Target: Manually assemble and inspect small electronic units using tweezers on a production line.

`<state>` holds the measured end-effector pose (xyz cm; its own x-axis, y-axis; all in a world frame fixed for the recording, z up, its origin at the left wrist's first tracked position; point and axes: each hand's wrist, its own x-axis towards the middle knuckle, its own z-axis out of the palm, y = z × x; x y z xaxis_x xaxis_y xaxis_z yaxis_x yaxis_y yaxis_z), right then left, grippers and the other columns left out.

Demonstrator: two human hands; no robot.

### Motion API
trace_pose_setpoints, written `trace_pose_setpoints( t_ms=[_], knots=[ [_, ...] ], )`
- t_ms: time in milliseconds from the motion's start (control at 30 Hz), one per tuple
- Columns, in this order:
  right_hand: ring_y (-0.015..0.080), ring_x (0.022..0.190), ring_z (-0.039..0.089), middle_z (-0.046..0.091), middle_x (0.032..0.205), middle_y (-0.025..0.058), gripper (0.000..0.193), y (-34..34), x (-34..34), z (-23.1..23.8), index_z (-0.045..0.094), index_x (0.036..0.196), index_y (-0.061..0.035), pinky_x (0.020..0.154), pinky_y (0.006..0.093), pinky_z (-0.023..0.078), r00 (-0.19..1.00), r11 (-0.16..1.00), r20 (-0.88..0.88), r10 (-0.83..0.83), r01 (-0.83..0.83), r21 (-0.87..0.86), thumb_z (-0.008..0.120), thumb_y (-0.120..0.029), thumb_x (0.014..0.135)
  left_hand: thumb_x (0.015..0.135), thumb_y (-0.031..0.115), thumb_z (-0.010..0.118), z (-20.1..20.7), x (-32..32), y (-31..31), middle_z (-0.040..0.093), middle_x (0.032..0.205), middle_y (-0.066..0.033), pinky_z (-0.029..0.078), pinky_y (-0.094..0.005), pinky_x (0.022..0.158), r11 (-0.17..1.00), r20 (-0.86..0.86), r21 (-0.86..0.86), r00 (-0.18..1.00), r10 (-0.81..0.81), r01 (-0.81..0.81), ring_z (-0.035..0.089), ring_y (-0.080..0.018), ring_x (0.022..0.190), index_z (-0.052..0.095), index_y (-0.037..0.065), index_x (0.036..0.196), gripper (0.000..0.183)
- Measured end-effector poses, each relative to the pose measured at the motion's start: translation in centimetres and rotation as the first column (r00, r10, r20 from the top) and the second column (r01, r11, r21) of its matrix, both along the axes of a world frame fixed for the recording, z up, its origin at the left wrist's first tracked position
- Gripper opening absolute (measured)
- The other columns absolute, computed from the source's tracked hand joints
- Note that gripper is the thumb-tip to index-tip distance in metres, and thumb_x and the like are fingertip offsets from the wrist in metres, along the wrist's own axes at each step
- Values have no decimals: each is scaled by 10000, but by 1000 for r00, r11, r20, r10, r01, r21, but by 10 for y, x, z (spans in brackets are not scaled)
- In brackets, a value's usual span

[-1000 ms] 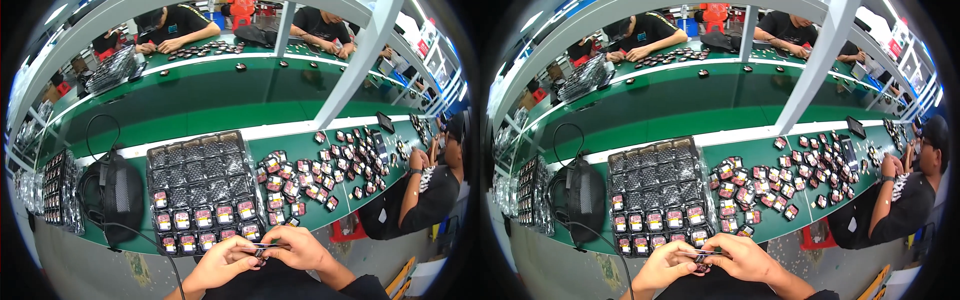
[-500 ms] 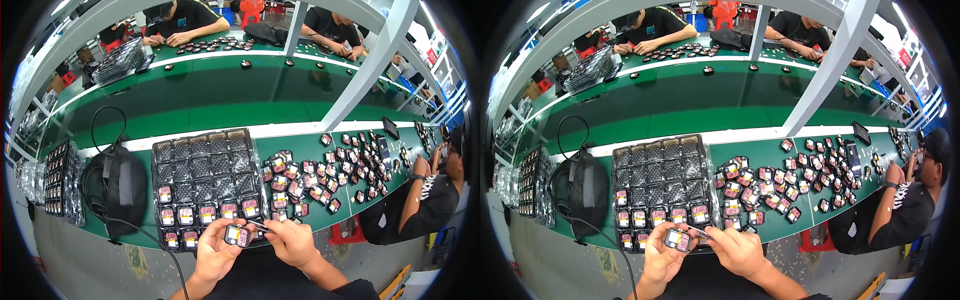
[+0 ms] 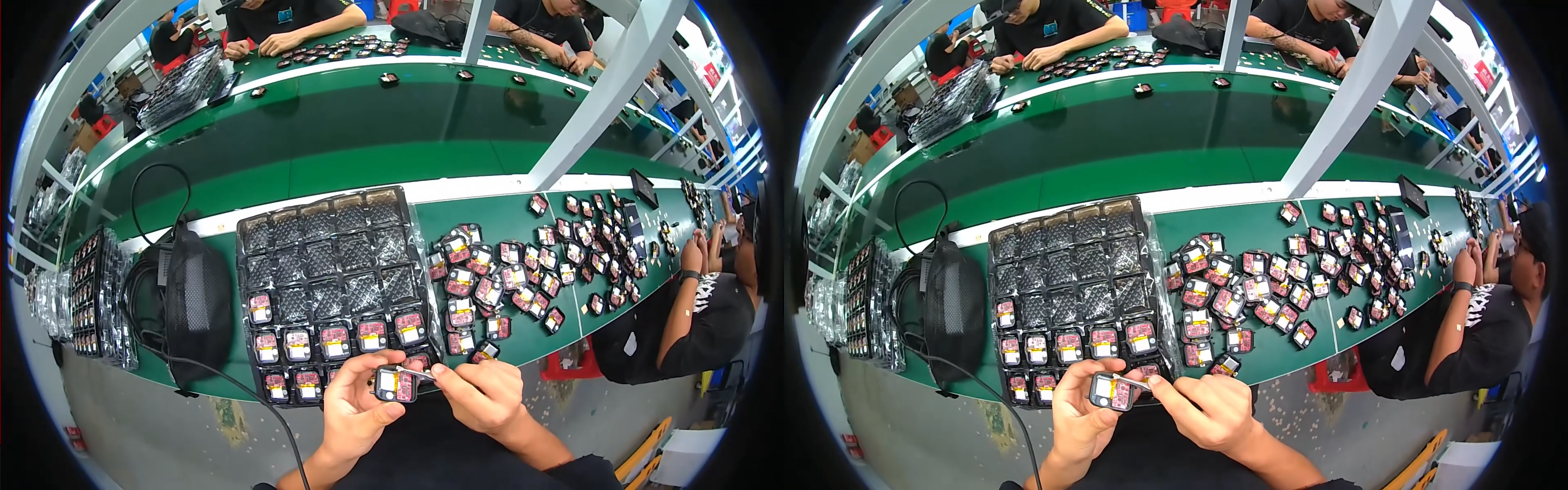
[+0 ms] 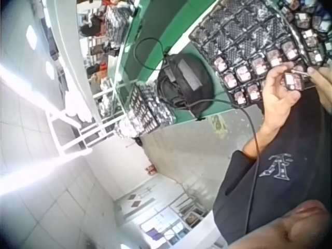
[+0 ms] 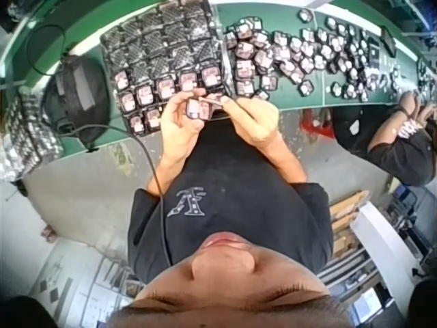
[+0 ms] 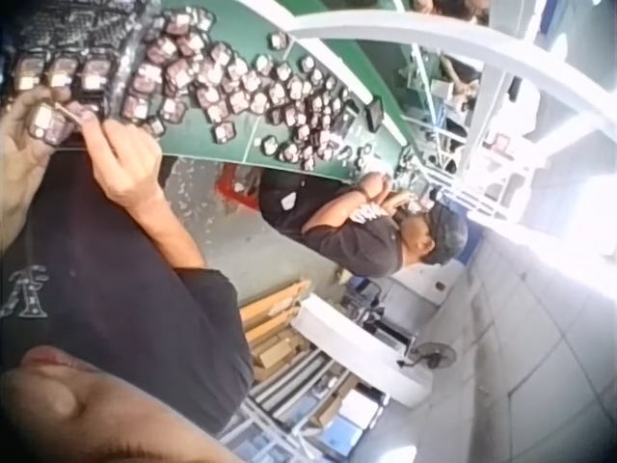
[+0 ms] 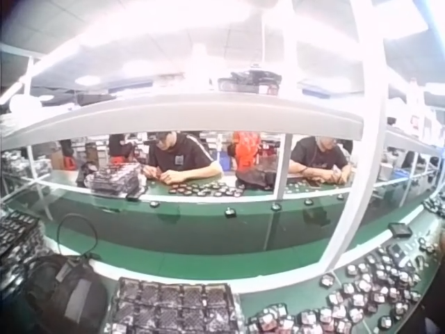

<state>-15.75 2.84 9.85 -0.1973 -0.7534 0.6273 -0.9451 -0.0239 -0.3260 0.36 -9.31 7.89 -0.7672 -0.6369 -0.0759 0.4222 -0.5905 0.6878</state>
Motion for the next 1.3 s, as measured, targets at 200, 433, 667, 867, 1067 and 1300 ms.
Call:
trace_pose_setpoints(
  t_ms=[200,433,667,867,1067,1300],
  knots=[
    [178,566,613,651,750,26,276,-7,2,2,774,1024,-66,495,304,468,908,999,419,13,-27,28,827,-20,757,805,42,871,4,-1,-1,565,1366,-225,526,-517,1092,1000,36,-14,999,13,-12,613,-386,1271,540,1,1327,620],
    [188,571,614,648,749,30,272,-7,6,-5,779,1016,-66,494,316,470,966,999,256,-29,31,-7,841,-57,751,812,28,861,11,0,2,565,1381,-252,527,-515,1087,999,105,-27,994,37,-34,625,-382,1253,538,-39,1338,621],
    [192,542,573,629,767,45,283,-4,8,-1,772,1032,-34,483,310,448,991,999,129,-35,36,-10,836,-54,758,841,-87,792,5,2,4,549,1426,-237,545,-441,1067,1000,50,-20,999,20,-19,604,-363,1289,530,-36,1360,583],
    [136,517,495,607,777,3,295,-1,7,-10,772,1033,-48,464,288,392,998,998,46,-53,54,-33,832,-39,744,850,41,833,10,-2,6,565,1378,-236,536,-503,1076,999,128,4,991,48,-49,623,-376,1255,515,-55,1353,603],
    [165,555,594,651,780,40,251,-4,11,-4,760,995,-18,481,299,464,987,999,156,-36,40,-28,822,-13,752,871,27,807,8,0,7,565,1372,-230,549,-492,1062,999,131,-14,990,49,-47,628,-365,1249,509,-69,1349,571],
    [205,595,655,694,803,76,217,-3,13,-1,755,985,-9,501,314,504,956,998,289,-44,27,61,813,-8,777,866,33,815,6,0,9,563,1376,-236,547,-484,1063,998,131,-6,989,65,-64,633,-363,1240,511,-66,1350,581]
  ],
)
